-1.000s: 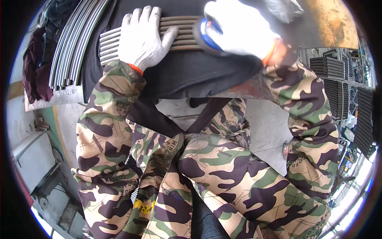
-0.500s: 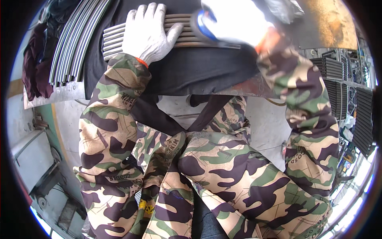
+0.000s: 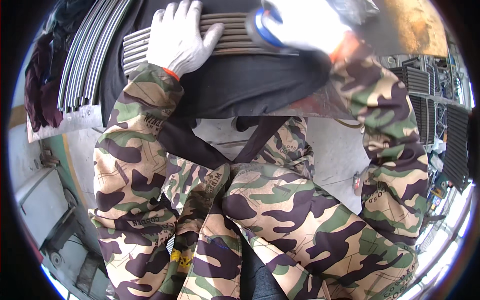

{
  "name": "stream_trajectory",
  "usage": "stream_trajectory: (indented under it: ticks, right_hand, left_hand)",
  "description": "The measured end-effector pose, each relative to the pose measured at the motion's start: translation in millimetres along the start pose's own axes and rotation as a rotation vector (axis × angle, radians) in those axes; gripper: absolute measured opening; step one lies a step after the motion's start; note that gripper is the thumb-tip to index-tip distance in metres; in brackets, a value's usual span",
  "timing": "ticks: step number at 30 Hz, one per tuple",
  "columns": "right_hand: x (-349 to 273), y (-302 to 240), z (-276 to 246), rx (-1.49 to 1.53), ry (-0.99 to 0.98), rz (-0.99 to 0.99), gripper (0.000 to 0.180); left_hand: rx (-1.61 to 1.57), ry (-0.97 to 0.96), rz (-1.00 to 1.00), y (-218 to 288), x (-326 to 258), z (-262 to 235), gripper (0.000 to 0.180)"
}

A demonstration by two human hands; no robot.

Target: Sanding and smoothing the surfaces of a stack of curved metal pipes using a handheld power sander.

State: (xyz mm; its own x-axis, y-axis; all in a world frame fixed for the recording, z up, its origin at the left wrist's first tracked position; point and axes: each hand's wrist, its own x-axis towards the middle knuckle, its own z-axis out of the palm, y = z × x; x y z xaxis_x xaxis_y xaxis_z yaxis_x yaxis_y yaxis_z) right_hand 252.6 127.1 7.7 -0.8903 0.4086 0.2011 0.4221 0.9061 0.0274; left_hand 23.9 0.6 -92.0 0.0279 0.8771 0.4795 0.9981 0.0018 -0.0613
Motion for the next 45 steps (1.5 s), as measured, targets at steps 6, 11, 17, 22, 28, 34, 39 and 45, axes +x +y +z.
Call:
stream_trajectory:
  ticks: [6,11,17,22,28,34,39,45]
  right_hand:
    - [-13,-9,-6,0.037,-0.005,-0.079,0.025]
    - [-7,8,0,0.0,0.013,-0.016,0.025]
    - [-10,14,-4,0.002,-0.018,0.006,0.028]
    - [-20,0,-7,0.037,-0.052,-0.065,0.028]
    - [-9,0,-9,0.027,-0.054,-0.011,0.029]
    - [-3,24,15,-0.015,0.084,-0.037,0.026]
    - [2,17,14,0.028,0.044,-0.06,0.028]
    - [11,16,12,0.058,-0.044,-0.022,0.029]
  left_hand:
    - [0.013,-0.008,0.024,-3,0,4,0.065]
    - [-0.058,0.029,0.016,-12,1,13,0.063]
    - [-0.05,0.068,0.049,-14,5,13,0.06]
    - [-0.027,0.078,0.069,-20,2,15,0.06]
    - [-0.061,-0.001,0.044,-23,0,12,0.059]
    - [-0.055,0.039,0.102,-16,5,13,0.058]
    - [-0.064,-0.042,0.055,-9,0,2,0.059]
    - [-0.056,-0.092,0.025,-6,-7,1,0.06]
